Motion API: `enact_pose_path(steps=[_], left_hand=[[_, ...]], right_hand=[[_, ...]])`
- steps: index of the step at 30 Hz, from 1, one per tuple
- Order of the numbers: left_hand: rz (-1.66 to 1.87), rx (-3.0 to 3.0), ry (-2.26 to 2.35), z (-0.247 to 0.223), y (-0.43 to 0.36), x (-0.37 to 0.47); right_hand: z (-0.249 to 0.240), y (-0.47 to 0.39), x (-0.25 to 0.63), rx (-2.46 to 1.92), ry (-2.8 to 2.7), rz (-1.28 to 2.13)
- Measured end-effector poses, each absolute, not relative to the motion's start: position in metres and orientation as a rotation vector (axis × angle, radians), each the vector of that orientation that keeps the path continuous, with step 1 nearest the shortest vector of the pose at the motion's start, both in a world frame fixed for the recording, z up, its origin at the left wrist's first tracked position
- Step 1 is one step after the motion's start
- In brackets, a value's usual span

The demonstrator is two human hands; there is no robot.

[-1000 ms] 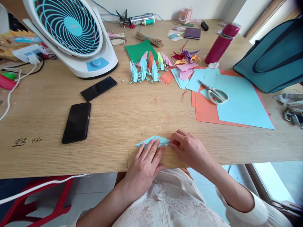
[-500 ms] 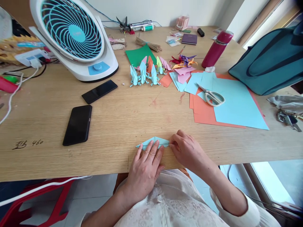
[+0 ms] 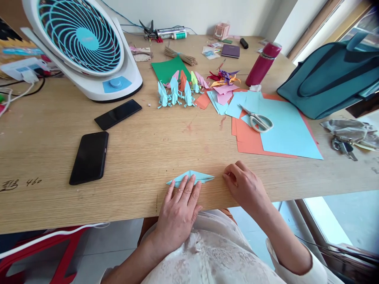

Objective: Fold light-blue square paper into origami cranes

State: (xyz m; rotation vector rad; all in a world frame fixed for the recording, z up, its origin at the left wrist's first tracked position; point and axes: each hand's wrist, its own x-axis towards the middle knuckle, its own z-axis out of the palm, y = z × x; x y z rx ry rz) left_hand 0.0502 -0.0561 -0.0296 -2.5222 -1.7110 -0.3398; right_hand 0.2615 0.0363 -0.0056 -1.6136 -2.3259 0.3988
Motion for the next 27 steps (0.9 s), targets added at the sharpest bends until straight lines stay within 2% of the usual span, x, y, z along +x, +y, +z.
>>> enact_pose_path(steps=[3,8,27], left_hand=[[-0.323,-2.524,-1.685,-0.030,-0.056,0.049],[-0.316,-2.528,-1.689,-0.030,-0.056,0.049],[-0.333,-2.573,-1.681,-0.031,-0.056,0.044]], right_hand=[[-0.008,0.021,0.260,-1.305,-2.294,0.380],[-0.018,0.003,0.257,-0.961,-2.542,0.141],[-0.031,0.001,0.258,-1.026,-2.594,0.166]])
